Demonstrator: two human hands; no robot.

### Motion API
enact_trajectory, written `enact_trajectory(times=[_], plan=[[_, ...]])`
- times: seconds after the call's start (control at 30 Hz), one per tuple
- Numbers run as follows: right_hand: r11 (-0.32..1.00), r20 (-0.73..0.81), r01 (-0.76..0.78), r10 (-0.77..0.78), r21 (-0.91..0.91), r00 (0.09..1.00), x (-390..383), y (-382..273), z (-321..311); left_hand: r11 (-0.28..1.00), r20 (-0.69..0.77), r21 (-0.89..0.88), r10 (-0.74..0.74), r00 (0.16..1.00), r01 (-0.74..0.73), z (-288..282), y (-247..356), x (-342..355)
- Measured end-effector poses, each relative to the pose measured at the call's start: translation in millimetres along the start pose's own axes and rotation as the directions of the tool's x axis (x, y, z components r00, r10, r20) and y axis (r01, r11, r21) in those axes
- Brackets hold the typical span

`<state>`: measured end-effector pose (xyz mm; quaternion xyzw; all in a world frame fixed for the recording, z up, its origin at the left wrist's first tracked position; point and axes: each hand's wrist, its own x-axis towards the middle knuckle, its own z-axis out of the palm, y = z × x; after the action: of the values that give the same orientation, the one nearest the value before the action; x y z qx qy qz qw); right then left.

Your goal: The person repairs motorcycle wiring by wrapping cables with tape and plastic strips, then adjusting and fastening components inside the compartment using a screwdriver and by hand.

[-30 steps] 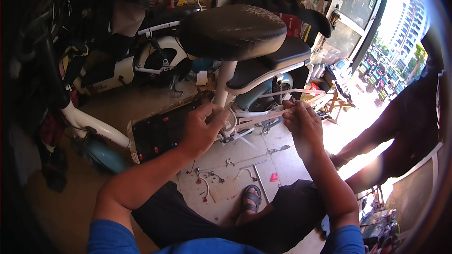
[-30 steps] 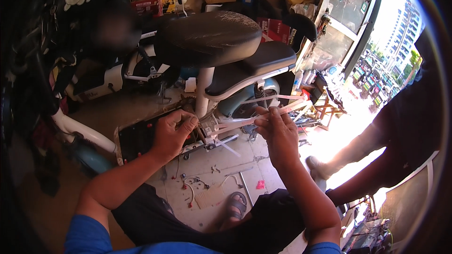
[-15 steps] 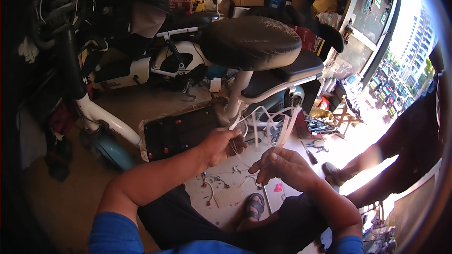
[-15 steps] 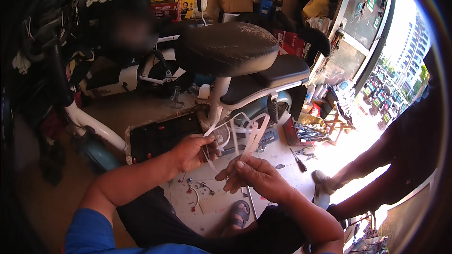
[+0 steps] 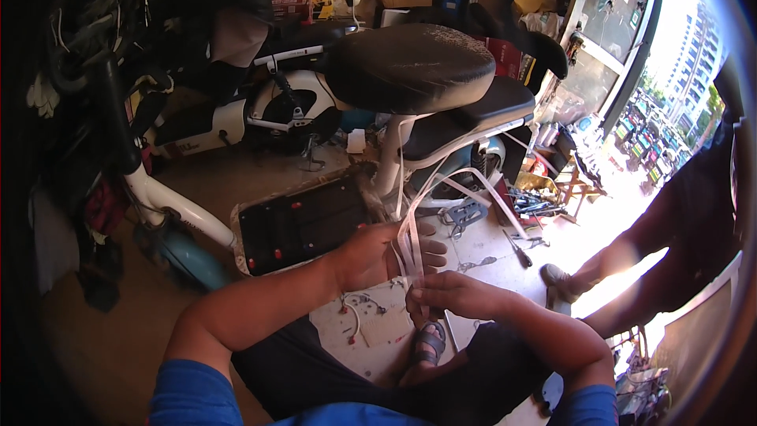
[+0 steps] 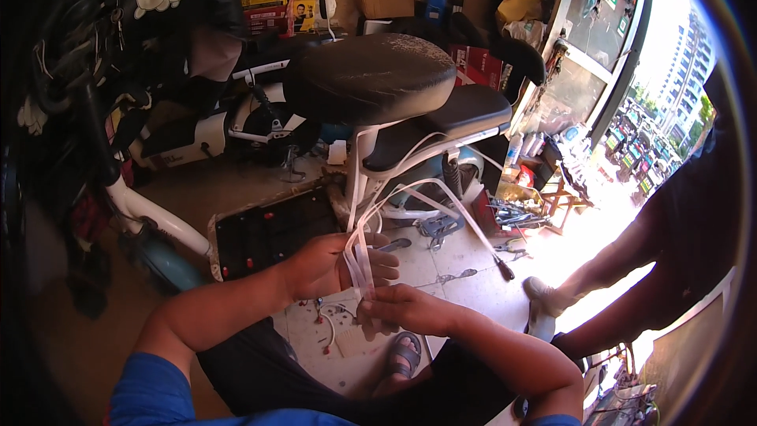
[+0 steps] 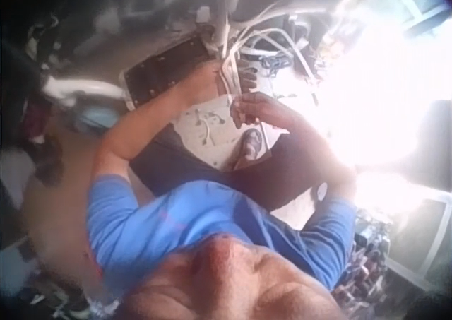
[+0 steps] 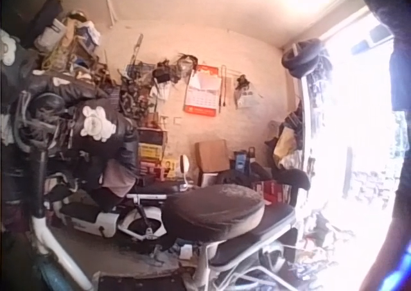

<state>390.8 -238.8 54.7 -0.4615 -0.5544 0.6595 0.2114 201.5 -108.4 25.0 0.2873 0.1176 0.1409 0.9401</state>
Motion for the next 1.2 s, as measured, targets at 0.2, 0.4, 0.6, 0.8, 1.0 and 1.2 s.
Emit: enact_trajectory(times=[0.2, 0.4, 0.6, 0.8, 1.0, 1.2], plan=[[0.96, 0.086, -0.044, 0.021, 0.276, 0.996, 9, 14, -13, 0.989, 0.049, -0.101, 0.109, 0.993, -0.104, -11, 3, -1], [0.982, 0.228, -0.165, 0.182, -0.092, 0.956, 22, 29, -9, 0.962, -0.168, 0.056, 0.274, 0.947, -0.269, 5, 4, -4], [0.994, 0.091, -0.108, 0.109, -0.012, 0.99, 9, 1, -19, 0.951, -0.192, 0.275, 0.198, 0.961, -0.14, 12, 3, -11], [0.988, -0.167, 0.103, -0.083, 0.117, 0.982, 11, -2, -37, 0.675, -0.16, 0.718, -0.076, 0.984, 0.169, 16, -19, -7], [0.956, -0.311, 0.144, -0.06, 0.255, 0.949, 13, 0, -33, 0.236, 0.099, 0.963, 0.149, 0.984, -0.133, -4, -36, -2], [0.967, -0.322, 0.092, -0.01, 0.239, 0.947, -10, -17, -41, 0.01, -0.002, 1.0, 0.075, 0.997, 0.001, 7, -20, -4]])
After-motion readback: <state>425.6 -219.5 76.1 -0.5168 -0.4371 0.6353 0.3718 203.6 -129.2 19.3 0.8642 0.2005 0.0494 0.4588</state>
